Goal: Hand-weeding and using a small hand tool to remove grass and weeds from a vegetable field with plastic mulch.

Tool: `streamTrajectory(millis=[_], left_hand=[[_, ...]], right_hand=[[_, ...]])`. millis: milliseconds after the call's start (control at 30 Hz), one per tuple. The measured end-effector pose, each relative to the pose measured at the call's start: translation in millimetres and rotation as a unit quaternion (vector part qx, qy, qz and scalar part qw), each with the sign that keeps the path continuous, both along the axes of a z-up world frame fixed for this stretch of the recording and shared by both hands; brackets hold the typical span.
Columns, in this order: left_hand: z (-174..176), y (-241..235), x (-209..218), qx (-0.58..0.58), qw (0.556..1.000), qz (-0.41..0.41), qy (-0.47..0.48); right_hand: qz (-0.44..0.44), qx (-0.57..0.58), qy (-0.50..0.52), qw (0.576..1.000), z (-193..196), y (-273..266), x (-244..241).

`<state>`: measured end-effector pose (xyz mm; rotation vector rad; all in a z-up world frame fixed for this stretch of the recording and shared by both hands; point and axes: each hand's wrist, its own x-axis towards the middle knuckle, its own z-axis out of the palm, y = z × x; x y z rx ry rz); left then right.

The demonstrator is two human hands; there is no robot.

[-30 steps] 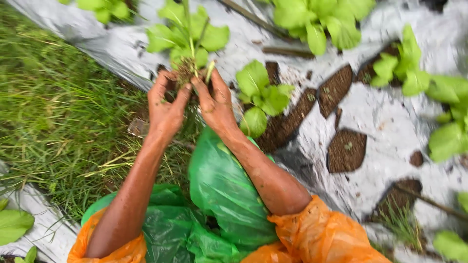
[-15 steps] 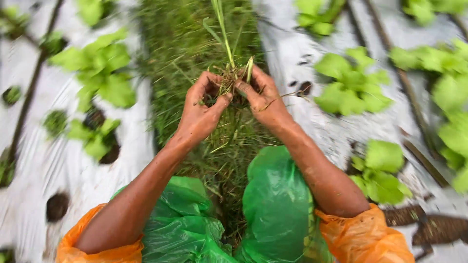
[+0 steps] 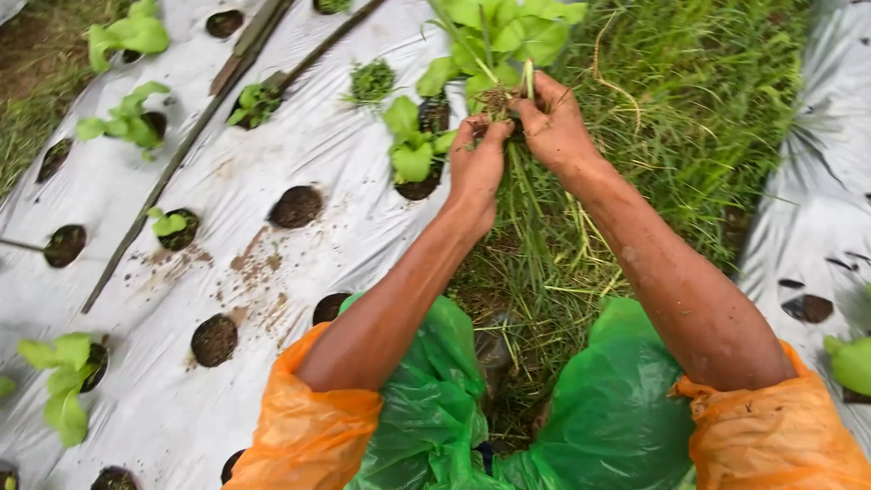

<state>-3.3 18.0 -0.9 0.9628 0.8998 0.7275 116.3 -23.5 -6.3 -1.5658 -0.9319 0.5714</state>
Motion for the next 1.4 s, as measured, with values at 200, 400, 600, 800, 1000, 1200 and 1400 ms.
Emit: streamTrajectory(millis=[200,400,600,800,1000,1200,1400], left_hand=[[37.4,20.1,-21.0,-0.119,0.989,-0.086,-0.005],[8.8,15.3,1.5,0.046,0.991,-0.106,-0.066],[-25.2,34.3,15.1,0.136,0.971,-0.167,0.105],[-76.9,50.1,28.2,0.242,0.907,-0.231,0.257],[-109.4,52.0,48.5,0.265,0.878,-0.258,0.303],[-108.2,44.2,50.4,0.274,0.870,-0.285,0.294],[-96.0,32.9,51.8,0.268,0.887,-0.271,0.259]], right_hand=[[-0.067,-0.194,0.016,0.978,12.4,17.7,-26.9],[-0.075,-0.229,0.092,0.966,-32.0,2.3,-6.0],[-0.096,-0.366,0.037,0.925,-66.0,-24.5,22.9],[-0.085,-0.253,0.107,0.958,-82.9,-25.7,38.7],[-0.037,-0.233,0.076,0.969,-62.3,-23.8,23.5],[0.012,-0.190,-0.092,0.977,-73.2,-33.5,30.3],[-0.008,-0.229,-0.169,0.959,-44.7,-43.3,17.9]])
